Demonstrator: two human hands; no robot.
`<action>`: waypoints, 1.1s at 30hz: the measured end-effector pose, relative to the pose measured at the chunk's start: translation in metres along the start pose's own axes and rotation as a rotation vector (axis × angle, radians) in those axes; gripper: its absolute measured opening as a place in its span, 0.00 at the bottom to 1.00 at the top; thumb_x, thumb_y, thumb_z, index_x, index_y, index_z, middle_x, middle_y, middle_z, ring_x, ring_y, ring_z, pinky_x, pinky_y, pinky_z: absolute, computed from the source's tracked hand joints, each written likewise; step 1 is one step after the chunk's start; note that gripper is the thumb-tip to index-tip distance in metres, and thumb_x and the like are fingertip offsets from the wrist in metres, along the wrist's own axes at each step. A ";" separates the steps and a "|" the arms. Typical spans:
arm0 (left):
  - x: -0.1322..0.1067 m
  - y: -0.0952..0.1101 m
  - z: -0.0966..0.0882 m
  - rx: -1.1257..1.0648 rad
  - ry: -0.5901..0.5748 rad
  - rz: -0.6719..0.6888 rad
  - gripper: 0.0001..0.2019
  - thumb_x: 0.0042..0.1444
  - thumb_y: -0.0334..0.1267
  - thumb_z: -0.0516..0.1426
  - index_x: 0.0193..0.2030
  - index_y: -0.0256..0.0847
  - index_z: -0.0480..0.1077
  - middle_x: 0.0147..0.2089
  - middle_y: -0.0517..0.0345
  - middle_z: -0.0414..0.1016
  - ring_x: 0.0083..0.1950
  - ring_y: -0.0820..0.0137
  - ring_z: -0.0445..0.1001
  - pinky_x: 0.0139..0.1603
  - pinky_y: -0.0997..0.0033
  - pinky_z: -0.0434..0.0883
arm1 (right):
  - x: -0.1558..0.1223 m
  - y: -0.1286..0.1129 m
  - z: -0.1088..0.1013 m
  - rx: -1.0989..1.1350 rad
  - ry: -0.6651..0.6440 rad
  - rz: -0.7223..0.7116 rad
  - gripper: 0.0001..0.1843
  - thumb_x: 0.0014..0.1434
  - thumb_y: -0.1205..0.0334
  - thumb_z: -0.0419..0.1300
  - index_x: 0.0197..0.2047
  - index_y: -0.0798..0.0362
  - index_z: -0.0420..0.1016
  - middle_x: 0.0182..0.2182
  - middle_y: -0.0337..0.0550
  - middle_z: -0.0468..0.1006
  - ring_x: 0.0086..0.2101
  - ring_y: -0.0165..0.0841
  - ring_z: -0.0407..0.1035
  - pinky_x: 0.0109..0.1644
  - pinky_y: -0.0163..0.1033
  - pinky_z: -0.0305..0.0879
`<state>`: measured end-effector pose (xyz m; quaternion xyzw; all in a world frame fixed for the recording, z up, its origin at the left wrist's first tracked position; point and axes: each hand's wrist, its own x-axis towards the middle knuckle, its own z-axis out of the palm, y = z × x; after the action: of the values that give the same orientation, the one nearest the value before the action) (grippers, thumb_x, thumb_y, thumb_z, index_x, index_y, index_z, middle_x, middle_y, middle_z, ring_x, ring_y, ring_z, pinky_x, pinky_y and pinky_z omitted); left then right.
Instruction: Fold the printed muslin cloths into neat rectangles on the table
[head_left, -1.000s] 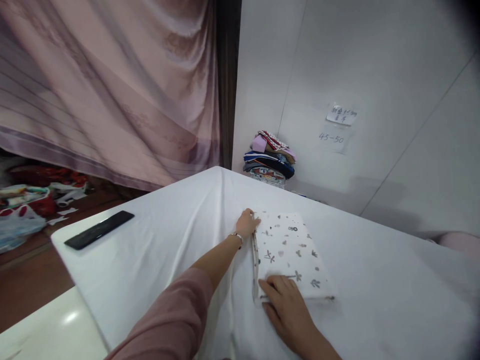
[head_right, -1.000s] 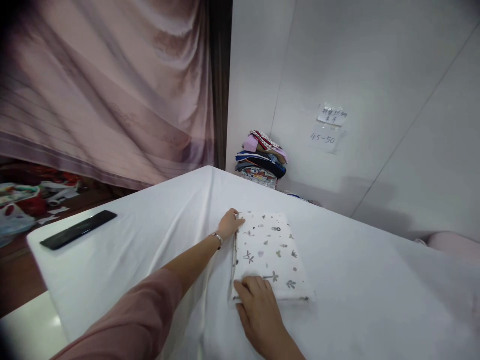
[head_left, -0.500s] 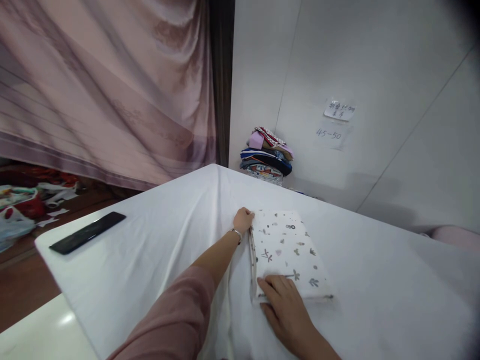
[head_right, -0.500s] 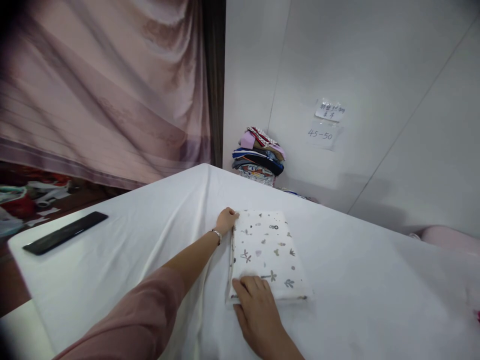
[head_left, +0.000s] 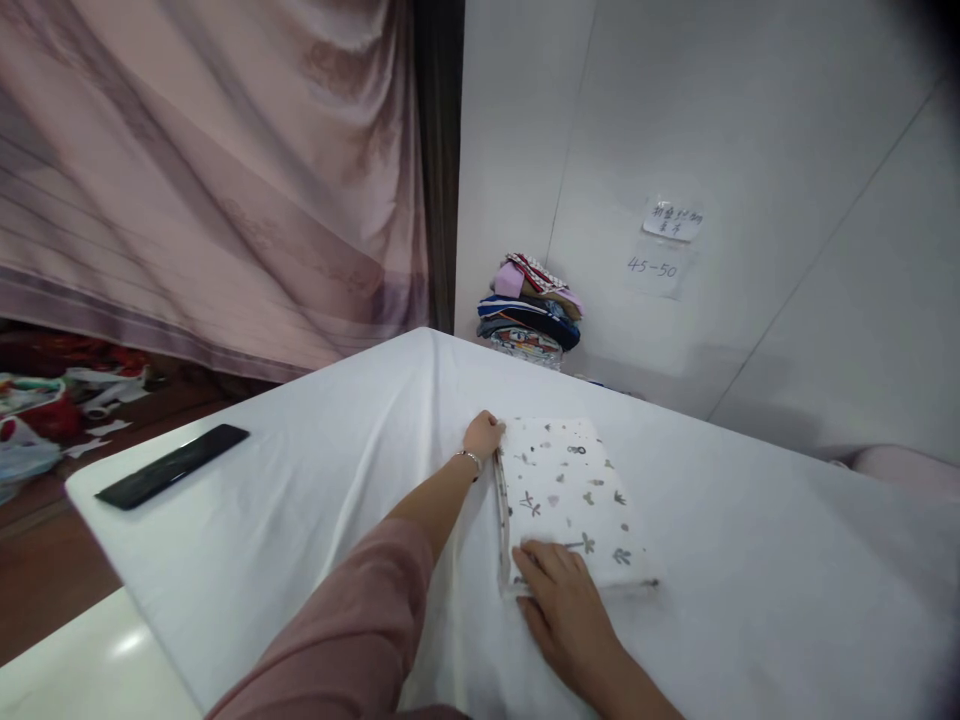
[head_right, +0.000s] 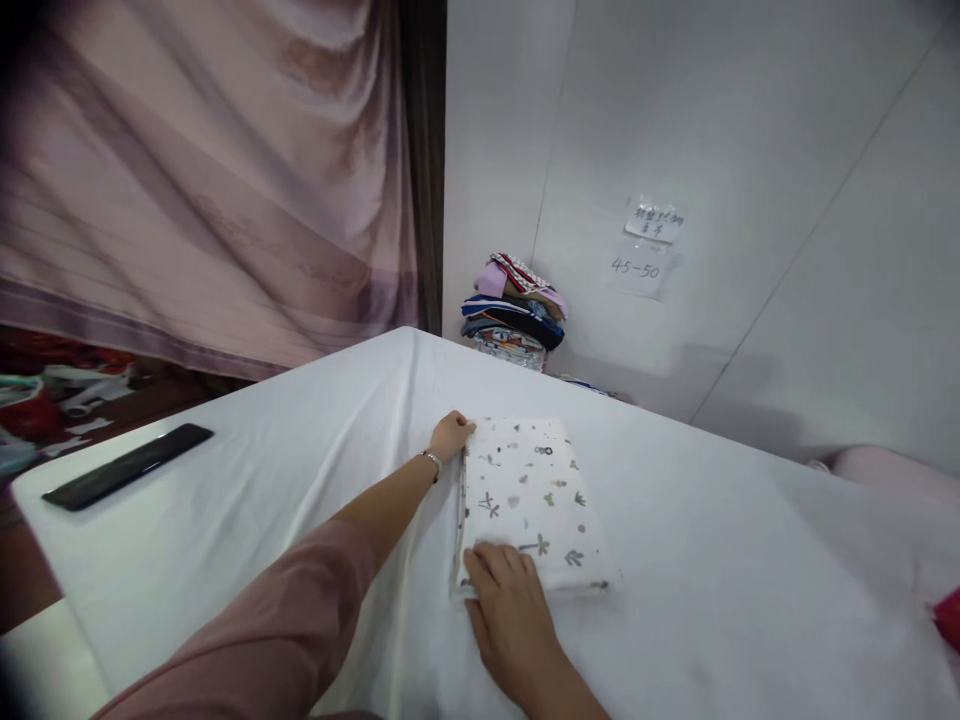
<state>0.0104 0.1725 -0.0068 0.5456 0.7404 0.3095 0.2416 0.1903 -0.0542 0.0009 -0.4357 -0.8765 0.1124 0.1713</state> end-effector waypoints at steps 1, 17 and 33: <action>0.000 0.001 -0.002 0.006 -0.003 0.005 0.05 0.51 0.38 0.57 0.32 0.41 0.66 0.37 0.56 0.75 0.38 0.67 0.72 0.36 0.72 0.64 | 0.000 0.000 0.000 -0.002 0.000 0.000 0.26 0.57 0.69 0.51 0.59 0.47 0.60 0.54 0.44 0.65 0.50 0.39 0.58 0.53 0.45 0.55; -0.050 0.013 0.016 0.460 -0.183 0.667 0.24 0.61 0.49 0.46 0.60 0.42 0.58 0.67 0.52 0.51 0.69 0.58 0.44 0.65 0.48 0.44 | 0.003 -0.005 -0.002 -0.012 0.012 0.012 0.25 0.58 0.68 0.52 0.59 0.49 0.59 0.54 0.44 0.65 0.49 0.39 0.58 0.53 0.45 0.52; -0.056 0.019 -0.018 0.129 -0.153 0.292 0.21 0.60 0.44 0.47 0.57 0.39 0.62 0.64 0.50 0.58 0.64 0.65 0.56 0.62 0.68 0.55 | -0.006 0.041 -0.040 0.238 0.312 0.071 0.15 0.60 0.60 0.50 0.46 0.50 0.74 0.45 0.46 0.74 0.47 0.37 0.66 0.53 0.46 0.61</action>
<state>0.0271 0.1192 0.0205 0.6837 0.6509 0.2509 0.2142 0.2391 -0.0325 0.0226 -0.4550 -0.8039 0.1522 0.3515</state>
